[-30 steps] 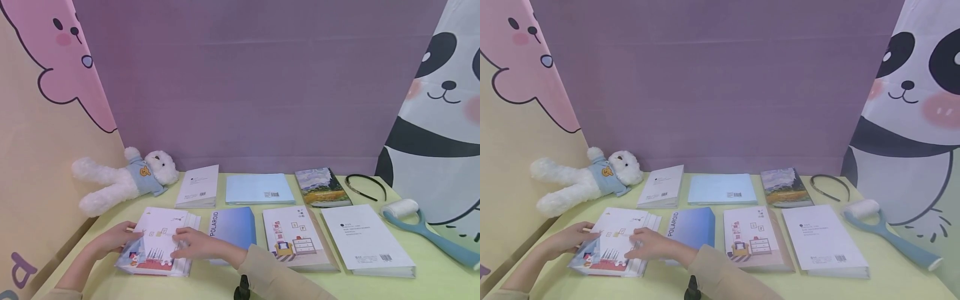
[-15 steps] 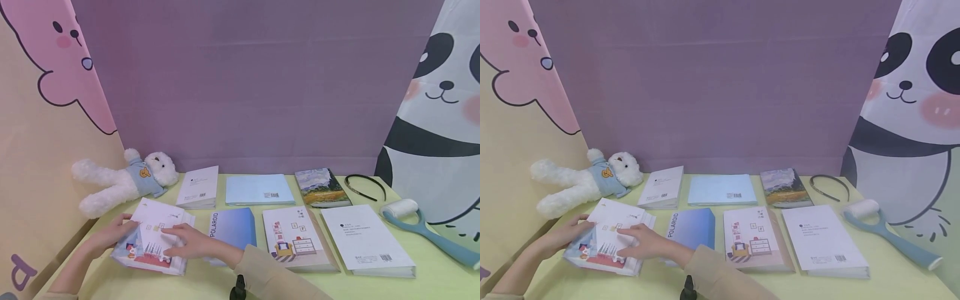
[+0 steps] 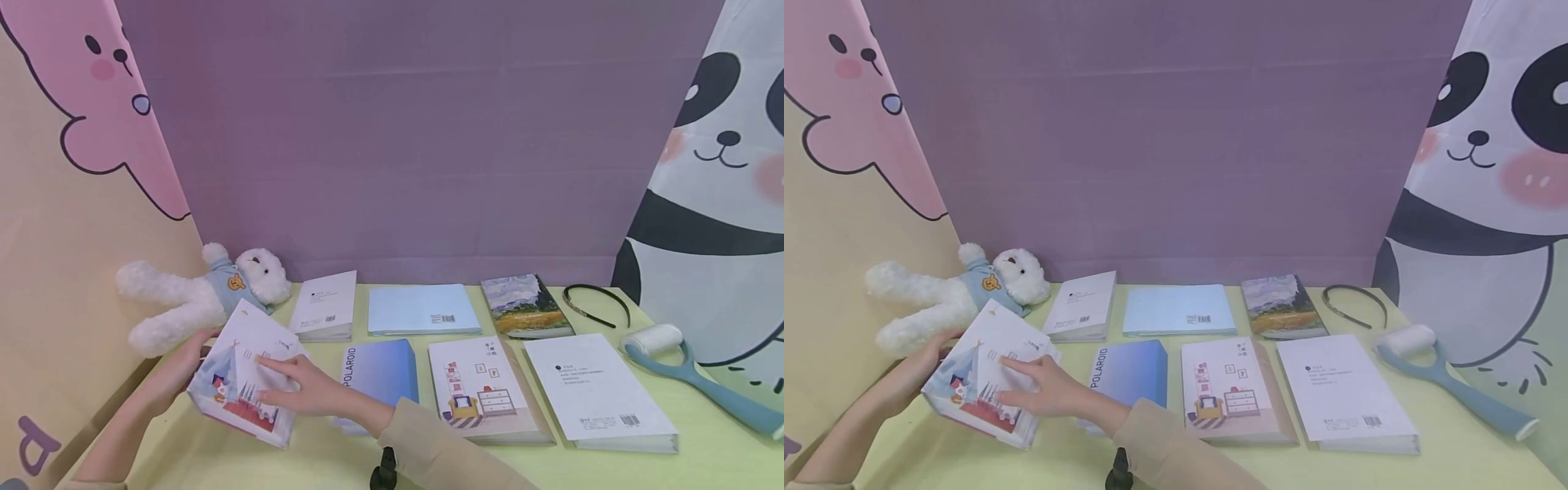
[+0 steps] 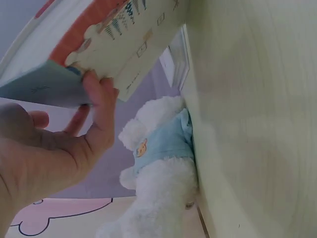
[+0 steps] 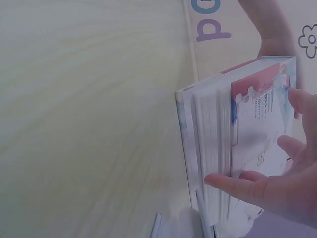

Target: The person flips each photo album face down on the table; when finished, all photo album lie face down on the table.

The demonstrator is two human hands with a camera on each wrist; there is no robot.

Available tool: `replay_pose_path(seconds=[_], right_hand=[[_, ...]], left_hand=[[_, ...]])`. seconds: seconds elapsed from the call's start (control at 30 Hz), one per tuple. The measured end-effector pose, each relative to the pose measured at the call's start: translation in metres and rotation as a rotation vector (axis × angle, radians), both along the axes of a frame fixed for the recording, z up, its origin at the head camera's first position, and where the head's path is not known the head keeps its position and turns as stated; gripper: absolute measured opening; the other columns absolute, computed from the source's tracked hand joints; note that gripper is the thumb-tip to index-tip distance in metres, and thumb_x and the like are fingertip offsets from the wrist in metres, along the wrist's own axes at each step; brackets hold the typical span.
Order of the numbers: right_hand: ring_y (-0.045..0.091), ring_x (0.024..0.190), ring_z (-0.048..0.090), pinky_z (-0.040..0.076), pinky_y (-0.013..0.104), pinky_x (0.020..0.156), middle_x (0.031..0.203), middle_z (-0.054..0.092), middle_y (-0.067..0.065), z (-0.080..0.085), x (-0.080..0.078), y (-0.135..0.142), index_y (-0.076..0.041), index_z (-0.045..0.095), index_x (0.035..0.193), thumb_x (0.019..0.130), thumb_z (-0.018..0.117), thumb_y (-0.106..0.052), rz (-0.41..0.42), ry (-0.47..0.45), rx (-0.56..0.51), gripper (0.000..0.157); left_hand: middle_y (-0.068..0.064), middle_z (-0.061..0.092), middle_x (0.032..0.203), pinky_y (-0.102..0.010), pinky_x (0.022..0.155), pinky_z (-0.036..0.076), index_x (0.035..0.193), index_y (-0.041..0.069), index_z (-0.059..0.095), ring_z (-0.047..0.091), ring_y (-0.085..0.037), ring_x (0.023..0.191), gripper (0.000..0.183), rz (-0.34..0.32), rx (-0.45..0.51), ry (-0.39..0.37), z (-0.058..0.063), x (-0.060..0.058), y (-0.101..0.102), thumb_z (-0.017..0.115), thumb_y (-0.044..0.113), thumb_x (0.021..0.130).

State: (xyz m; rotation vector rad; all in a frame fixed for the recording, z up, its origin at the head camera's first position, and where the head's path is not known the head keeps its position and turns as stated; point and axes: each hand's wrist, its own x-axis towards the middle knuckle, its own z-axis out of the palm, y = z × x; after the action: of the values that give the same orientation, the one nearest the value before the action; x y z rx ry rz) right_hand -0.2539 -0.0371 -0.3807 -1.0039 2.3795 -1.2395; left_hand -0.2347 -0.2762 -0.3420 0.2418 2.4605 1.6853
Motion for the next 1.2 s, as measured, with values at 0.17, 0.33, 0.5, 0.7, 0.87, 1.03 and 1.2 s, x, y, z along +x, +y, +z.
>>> replay_pose_path(seconds=[0.17,0.33,0.5,0.7,0.87,1.03,1.2], right_hand=[[0.009,0.103,0.038,0.038,0.022,0.083,0.115,0.041,-0.001,0.002,0.002,-0.002,-0.038,0.033,0.144,0.091,0.059,-0.040,-0.015,-0.017,-0.012,0.059],[0.007,0.100,0.035,0.039,0.023,0.083,0.115,0.040,0.000,0.004,0.001,-0.003,-0.037,0.028,0.146,0.092,0.057,-0.039,-0.017,-0.008,-0.041,0.062],[0.008,0.108,0.040,0.042,0.026,0.096,0.117,0.042,0.002,0.005,0.002,-0.002,-0.035,0.029,0.147,0.093,0.055,-0.039,-0.009,0.002,-0.055,0.060],[0.018,0.132,0.040,0.039,0.034,0.105,0.144,0.040,0.007,0.007,0.002,0.000,-0.027,0.039,0.143,0.095,0.053,-0.038,-0.037,0.063,-0.046,0.051],[0.022,0.136,0.035,0.040,0.037,0.105,0.149,0.035,0.005,0.009,0.002,0.001,-0.022,0.046,0.140,0.094,0.054,-0.039,-0.067,0.031,-0.046,0.050],[0.019,0.133,0.040,0.040,0.026,0.105,0.145,0.040,0.006,0.009,-0.001,0.000,-0.007,0.041,0.140,0.094,0.055,-0.033,-0.016,-0.021,-0.163,0.054],[0.022,0.131,0.043,0.043,0.026,0.101,0.144,0.040,0.007,0.011,-0.001,0.003,-0.007,0.038,0.141,0.094,0.055,-0.034,-0.053,-0.080,-0.219,0.056]], left_hand=[[0.006,0.058,0.097,-0.032,0.070,0.055,0.137,-0.003,0.031,0.061,-0.007,0.084,0.054,0.019,-0.025,0.088,0.001,0.003,0.002,0.027,0.039,0.103],[0.007,0.057,0.100,-0.034,0.071,0.055,0.140,0.002,0.033,0.058,-0.010,0.085,0.054,0.014,-0.029,0.106,0.004,0.004,0.005,0.037,0.039,0.101],[0.003,0.055,0.110,-0.034,0.075,0.055,0.143,0.005,0.032,0.060,-0.012,0.090,0.055,0.002,-0.030,0.106,0.005,0.005,0.007,0.041,0.038,0.100],[0.003,0.054,0.121,-0.034,0.078,0.055,0.145,0.009,0.033,0.060,-0.010,0.099,0.053,-0.038,-0.035,0.127,0.002,0.004,0.009,0.041,0.036,0.101],[0.001,0.054,0.122,-0.034,0.077,0.055,0.145,0.006,0.033,0.060,-0.005,0.097,0.052,-0.064,-0.024,0.132,0.000,0.002,0.009,0.041,0.034,0.101],[-0.011,0.053,0.123,-0.032,0.078,0.055,0.143,0.002,0.034,0.061,-0.003,0.095,0.054,-0.028,-0.013,0.135,-0.001,0.002,0.014,0.045,0.032,0.099],[-0.023,0.041,0.136,-0.036,0.083,0.054,0.143,0.000,0.034,0.059,0.000,0.097,0.056,-0.026,0.010,0.130,-0.002,0.001,0.020,0.050,0.030,0.098]])
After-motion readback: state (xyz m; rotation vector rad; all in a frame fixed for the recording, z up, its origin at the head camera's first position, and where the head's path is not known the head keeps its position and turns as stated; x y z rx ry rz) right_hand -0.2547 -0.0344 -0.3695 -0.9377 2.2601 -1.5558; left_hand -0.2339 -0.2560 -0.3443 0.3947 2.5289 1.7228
